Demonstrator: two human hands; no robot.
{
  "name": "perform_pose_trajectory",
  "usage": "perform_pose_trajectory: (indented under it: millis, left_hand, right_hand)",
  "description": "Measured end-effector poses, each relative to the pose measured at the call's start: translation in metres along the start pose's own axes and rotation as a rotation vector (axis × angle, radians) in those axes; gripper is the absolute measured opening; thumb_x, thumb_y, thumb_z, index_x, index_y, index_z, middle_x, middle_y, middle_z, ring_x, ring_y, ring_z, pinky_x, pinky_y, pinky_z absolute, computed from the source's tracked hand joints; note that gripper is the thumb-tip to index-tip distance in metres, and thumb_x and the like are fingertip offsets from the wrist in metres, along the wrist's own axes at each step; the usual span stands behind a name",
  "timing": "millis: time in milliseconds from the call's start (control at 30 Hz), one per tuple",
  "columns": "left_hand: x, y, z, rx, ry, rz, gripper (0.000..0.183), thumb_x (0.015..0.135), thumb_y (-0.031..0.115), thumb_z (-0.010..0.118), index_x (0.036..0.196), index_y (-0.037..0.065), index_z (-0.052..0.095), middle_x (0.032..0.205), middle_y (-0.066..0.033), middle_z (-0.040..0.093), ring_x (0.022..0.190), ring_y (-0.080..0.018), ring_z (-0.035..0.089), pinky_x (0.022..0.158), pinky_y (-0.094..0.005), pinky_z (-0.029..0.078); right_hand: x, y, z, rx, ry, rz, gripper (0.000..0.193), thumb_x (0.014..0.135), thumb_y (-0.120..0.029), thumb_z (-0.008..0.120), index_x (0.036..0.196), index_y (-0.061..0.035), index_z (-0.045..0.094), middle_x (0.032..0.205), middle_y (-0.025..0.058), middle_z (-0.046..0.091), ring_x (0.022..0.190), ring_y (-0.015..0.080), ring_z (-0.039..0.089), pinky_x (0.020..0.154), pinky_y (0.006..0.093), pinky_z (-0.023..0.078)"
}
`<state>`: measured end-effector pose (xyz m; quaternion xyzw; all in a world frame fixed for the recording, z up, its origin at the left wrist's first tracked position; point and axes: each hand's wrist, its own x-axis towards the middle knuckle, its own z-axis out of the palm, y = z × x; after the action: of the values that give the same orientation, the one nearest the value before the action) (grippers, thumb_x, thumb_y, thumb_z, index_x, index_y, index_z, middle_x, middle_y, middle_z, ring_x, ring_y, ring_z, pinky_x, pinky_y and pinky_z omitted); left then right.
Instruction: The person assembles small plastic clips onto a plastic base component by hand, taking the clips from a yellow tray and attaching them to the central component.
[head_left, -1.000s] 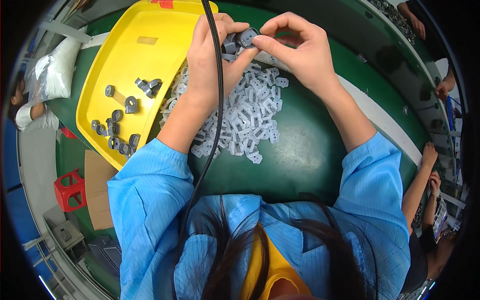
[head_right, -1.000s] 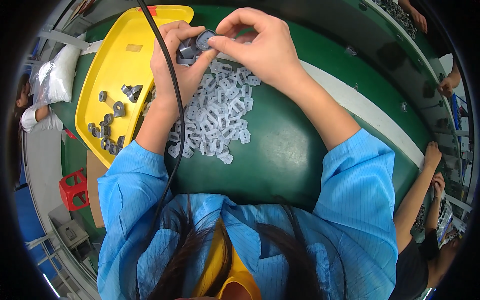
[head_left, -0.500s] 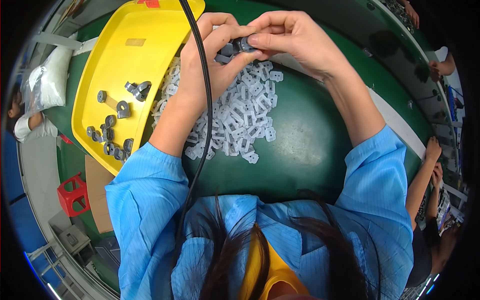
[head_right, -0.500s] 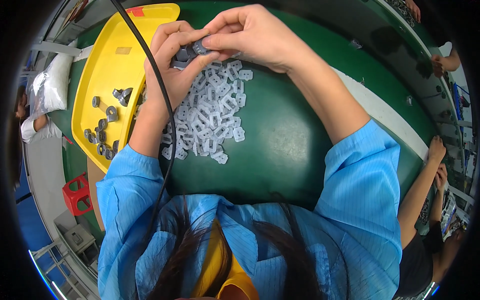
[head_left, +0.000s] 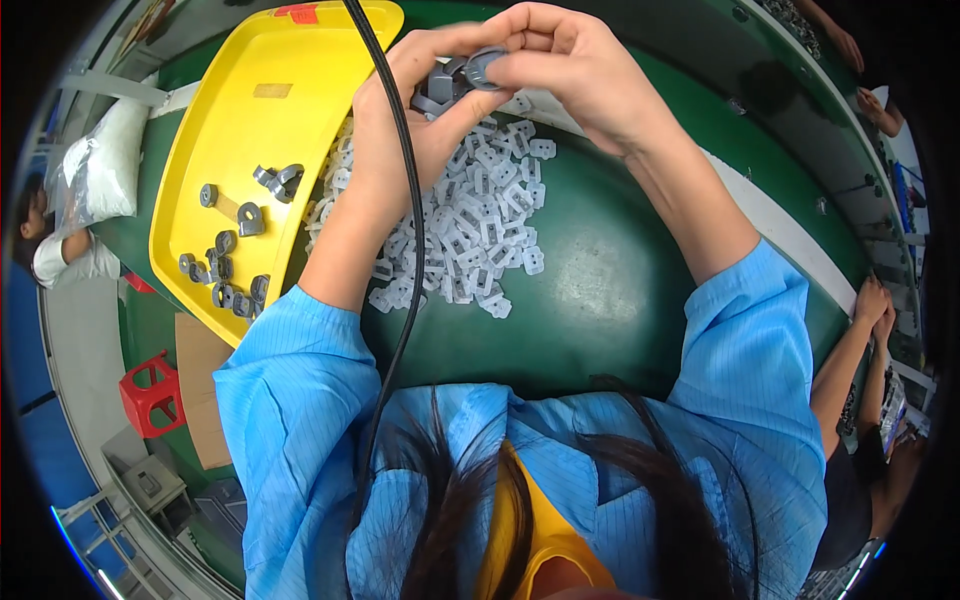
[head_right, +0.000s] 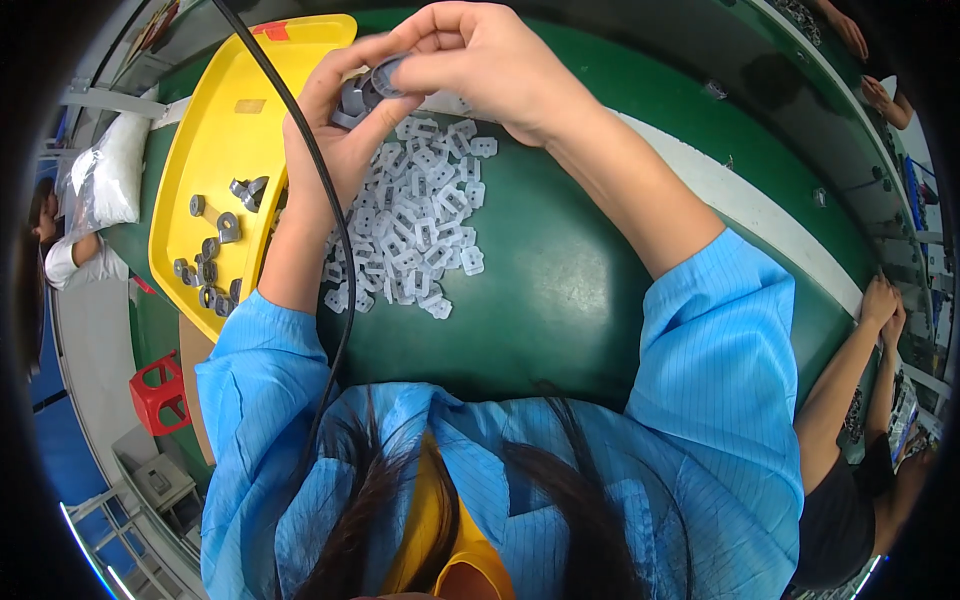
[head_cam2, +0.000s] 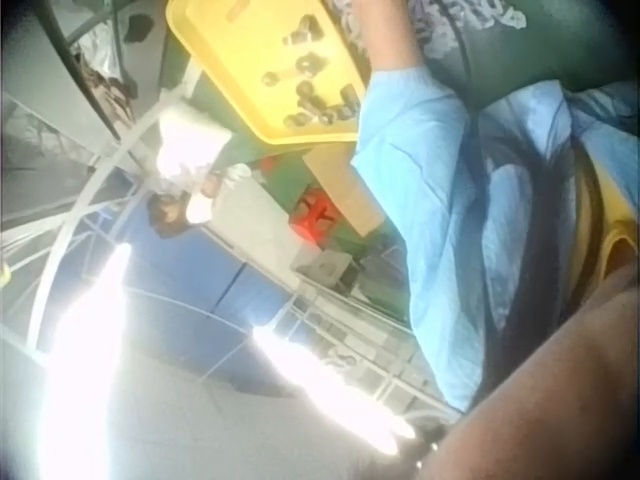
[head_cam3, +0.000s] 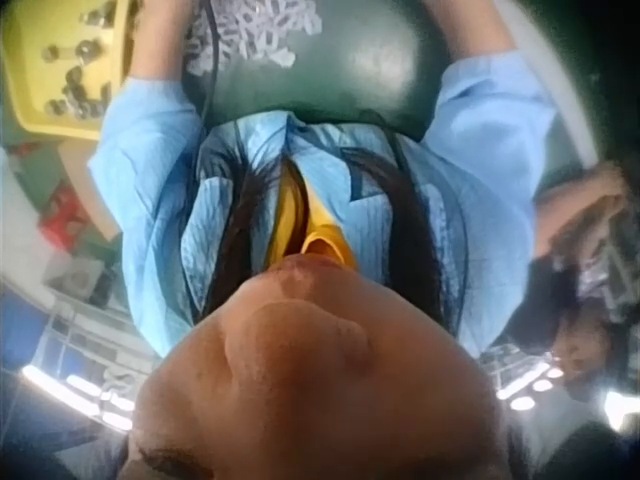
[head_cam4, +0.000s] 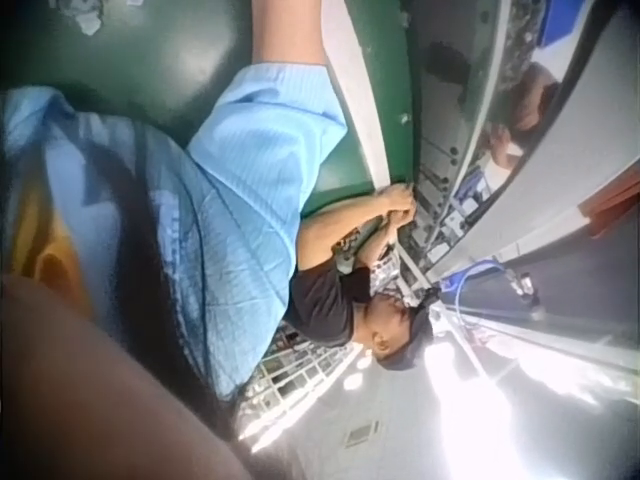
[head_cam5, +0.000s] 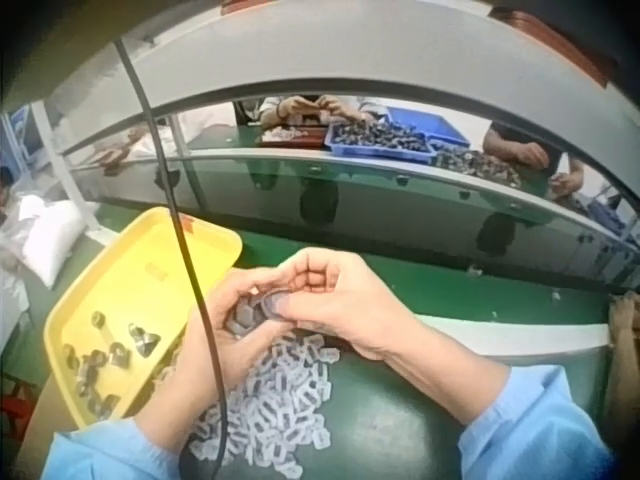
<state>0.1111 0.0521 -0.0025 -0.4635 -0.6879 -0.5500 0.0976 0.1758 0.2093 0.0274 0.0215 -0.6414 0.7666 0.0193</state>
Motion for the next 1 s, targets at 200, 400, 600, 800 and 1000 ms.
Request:
perform_pose_trajectory:
  millis: [200, 400, 600, 800, 1000]
  left_hand:
    - [-0.002, -0.014, -0.008, -0.292, -0.014, -0.544, 0.028, 0.075, 0.012, 0.075, 0.097, 0.003, 0.06, 0.076, -0.0023, 0.061, 0.065, -0.0079, 0.056, 0.061, -0.0208, 0.045]
    - [-0.001, -0.02, -0.007, -0.304, -0.127, -0.581, 0.036, 0.075, 0.008, 0.074, 0.106, 0.002, 0.058, 0.085, -0.0025, 0.061, 0.066, -0.009, 0.054, 0.062, -0.0196, 0.043]
    - [-0.006, -0.028, -0.011, -0.087, -0.074, -0.46, 0.04, 0.072, 0.01, 0.075, 0.108, 0.003, 0.057, 0.083, -0.0029, 0.062, 0.07, -0.0082, 0.057, 0.064, -0.0208, 0.046]
    - [-0.007, -0.03, -0.009, -0.235, -0.084, -0.477, 0.04, 0.072, 0.006, 0.073, 0.108, 0.001, 0.056, 0.093, -0.0057, 0.061, 0.078, -0.0099, 0.058, 0.068, -0.0219, 0.047]
    - [-0.009, -0.033, -0.005, -0.148, 0.007, -0.386, 0.039, 0.074, 0.005, 0.073, 0.106, 0.0, 0.051, 0.093, -0.0081, 0.062, 0.084, -0.0125, 0.06, 0.073, -0.0243, 0.049]
  right_hand:
    - [0.016, 0.012, -0.036, 0.185, 0.121, 0.192, 0.01, 0.079, -0.006, 0.061, 0.089, -0.0058, 0.059, 0.079, 0.0028, 0.062, 0.07, 0.0106, 0.057, 0.061, 0.0233, 0.045]
    - [0.029, 0.058, -0.092, -1.212, 0.573, -0.358, 0.015, 0.079, -0.013, 0.065, 0.088, -0.0021, 0.06, 0.078, 0.0034, 0.063, 0.068, 0.014, 0.06, 0.063, 0.0253, 0.047]
    - [0.005, 0.02, -0.031, -1.297, 0.115, -0.013, 0.027, 0.073, -0.027, 0.071, 0.076, -0.0012, 0.063, 0.068, 0.0119, 0.061, 0.065, 0.0245, 0.06, 0.061, 0.0347, 0.047]
    - [0.01, 0.047, -0.038, -1.161, -0.062, -0.486, 0.024, 0.075, -0.021, 0.065, 0.087, -0.0004, 0.066, 0.076, 0.0154, 0.064, 0.075, 0.0307, 0.062, 0.071, 0.0388, 0.051]
    - [0.005, 0.041, -0.019, -1.356, 0.187, -0.183, 0.018, 0.075, -0.019, 0.066, 0.074, -0.0011, 0.068, 0.067, 0.0142, 0.064, 0.068, 0.031, 0.064, 0.068, 0.0393, 0.052]
